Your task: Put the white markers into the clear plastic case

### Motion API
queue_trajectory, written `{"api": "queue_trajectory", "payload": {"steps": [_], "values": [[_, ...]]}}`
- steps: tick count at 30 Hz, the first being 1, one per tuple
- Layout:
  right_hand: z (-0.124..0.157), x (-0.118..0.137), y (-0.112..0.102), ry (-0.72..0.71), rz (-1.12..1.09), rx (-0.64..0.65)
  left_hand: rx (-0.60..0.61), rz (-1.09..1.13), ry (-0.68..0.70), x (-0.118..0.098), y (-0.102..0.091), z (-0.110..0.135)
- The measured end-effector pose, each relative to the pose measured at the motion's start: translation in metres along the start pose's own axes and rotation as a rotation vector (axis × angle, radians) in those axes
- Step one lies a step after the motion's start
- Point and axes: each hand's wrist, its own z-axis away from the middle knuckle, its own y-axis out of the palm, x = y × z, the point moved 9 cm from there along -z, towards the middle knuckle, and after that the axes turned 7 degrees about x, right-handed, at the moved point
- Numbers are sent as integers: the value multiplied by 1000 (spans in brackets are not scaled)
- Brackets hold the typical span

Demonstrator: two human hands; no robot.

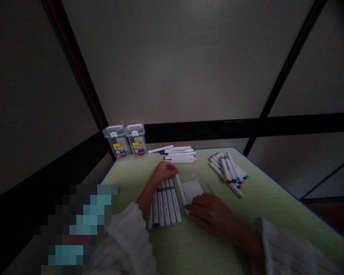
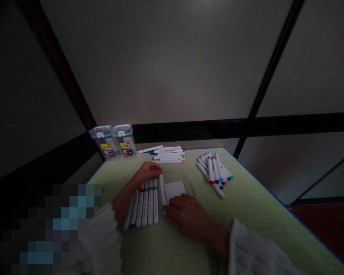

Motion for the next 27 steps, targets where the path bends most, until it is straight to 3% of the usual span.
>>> {"api": "queue_trajectory", "payload": {"steps": [12, 27], "values": [[0, -3, 10, 25, -48, 135, 31, -94, 1, -5, 4, 5], [-1, -4, 16, 49, -27, 201, 62, -134, 44, 1, 9, -2]]}}
